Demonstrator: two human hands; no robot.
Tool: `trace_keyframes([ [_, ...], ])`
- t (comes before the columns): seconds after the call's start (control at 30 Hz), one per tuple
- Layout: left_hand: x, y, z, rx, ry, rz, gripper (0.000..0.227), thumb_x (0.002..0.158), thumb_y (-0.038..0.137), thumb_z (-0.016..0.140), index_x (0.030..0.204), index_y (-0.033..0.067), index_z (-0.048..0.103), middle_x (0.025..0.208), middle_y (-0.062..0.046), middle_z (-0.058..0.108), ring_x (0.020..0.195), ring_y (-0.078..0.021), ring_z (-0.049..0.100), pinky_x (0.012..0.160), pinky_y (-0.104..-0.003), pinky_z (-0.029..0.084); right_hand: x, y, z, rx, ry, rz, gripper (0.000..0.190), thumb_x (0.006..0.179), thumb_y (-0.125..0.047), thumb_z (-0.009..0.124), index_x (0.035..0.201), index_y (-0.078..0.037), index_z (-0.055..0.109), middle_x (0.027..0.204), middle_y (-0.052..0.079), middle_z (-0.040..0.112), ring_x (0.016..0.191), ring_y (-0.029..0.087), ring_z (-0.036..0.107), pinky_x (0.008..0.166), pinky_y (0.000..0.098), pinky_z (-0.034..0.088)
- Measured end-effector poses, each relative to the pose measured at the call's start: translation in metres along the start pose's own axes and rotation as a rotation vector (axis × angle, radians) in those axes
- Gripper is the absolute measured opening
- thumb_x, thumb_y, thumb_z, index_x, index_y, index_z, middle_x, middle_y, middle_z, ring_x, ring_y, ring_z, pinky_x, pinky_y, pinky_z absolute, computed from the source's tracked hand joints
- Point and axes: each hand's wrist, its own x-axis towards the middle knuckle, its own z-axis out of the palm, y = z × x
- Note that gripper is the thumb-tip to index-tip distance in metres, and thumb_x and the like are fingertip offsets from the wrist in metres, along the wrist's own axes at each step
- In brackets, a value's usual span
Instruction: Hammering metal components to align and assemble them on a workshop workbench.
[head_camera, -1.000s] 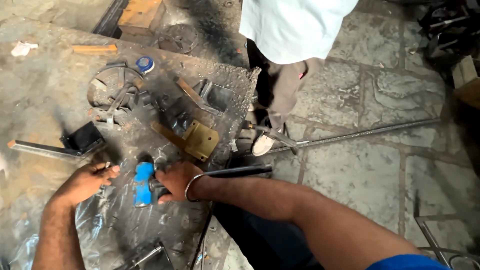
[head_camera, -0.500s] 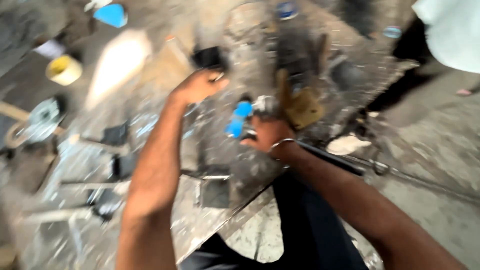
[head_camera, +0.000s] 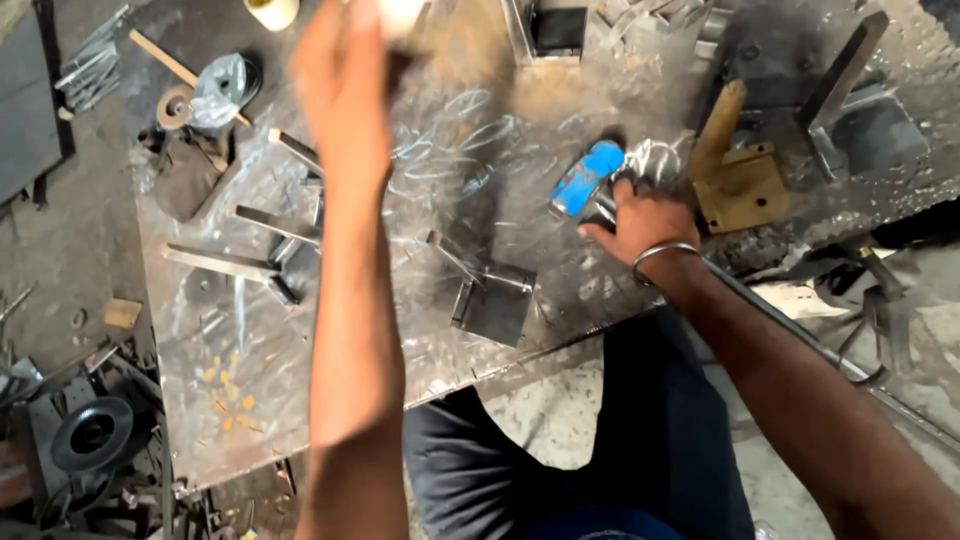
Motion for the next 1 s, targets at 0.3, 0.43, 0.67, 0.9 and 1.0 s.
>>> trace_keyframes([
  [0.3, -0.207, -0.074, -0.050, -0.043, 0.383, -0.380, 0.028, 0.101, 0.031, 0.070, 0.095, 0.0084, 0.055, 0.085, -0.001, 0.058, 0.077, -0.0115, 0.057, 0.077, -0.032, 0.053, 0.000, -0.003, -0.002, -0.020, 0.014, -0.009, 0.075, 0.081, -0.071, 0.071, 0.113, -0.004, 0.058, 0.101, 0.021, 0.073, 0.094, 0.040, 0.072, 0.075, 0.0504, 0.058],
  [0.43, -0.225, -0.088, -0.032, 0.011, 0.337, -0.388, 0.033, 0.093, 0.030, 0.077, 0.101, 0.0069, 0.054, 0.094, -0.001, 0.061, 0.086, -0.0128, 0.059, 0.084, -0.031, 0.051, 0.000, -0.004, -0.002, -0.032, -0.005, 0.015, 0.075, 0.082, -0.070, 0.070, 0.116, -0.005, 0.057, 0.105, 0.020, 0.073, 0.094, 0.039, 0.072, 0.077, 0.0504, 0.058],
  [0.67, -0.192, -0.078, -0.007, 0.267, 0.177, -0.309, 0.044, 0.087, 0.027, 0.084, 0.114, 0.0016, 0.060, 0.104, -0.006, 0.062, 0.095, -0.0162, 0.056, 0.090, -0.032, 0.048, 0.016, 0.006, 0.003, 0.021, -0.077, 0.004, 0.082, 0.081, -0.070, 0.069, 0.124, -0.002, 0.054, 0.106, 0.024, 0.073, 0.097, 0.043, 0.071, 0.081, 0.0522, 0.057],
  [0.9, -0.188, -0.085, 0.000, -0.014, 0.161, -0.407, 0.033, 0.091, 0.021, 0.077, 0.106, 0.0075, 0.050, 0.109, -0.006, 0.064, 0.097, -0.0133, 0.056, 0.090, -0.030, 0.047, 0.018, 0.001, 0.000, 0.026, -0.167, 0.118, 0.069, 0.091, -0.065, 0.061, 0.129, -0.007, 0.055, 0.107, 0.022, 0.074, 0.097, 0.043, 0.072, 0.083, 0.0535, 0.057],
  [1.0, -0.188, -0.086, 0.000, -0.187, 0.178, -0.312, 0.030, 0.095, 0.013, 0.072, 0.106, 0.0094, 0.044, 0.110, -0.008, 0.062, 0.103, -0.0144, 0.056, 0.095, -0.030, 0.046, 0.018, 0.001, 0.000, 0.033, -0.168, 0.112, 0.067, 0.092, -0.064, 0.060, 0.128, -0.007, 0.056, 0.105, 0.022, 0.075, 0.096, 0.042, 0.073, 0.083, 0.0532, 0.057],
])
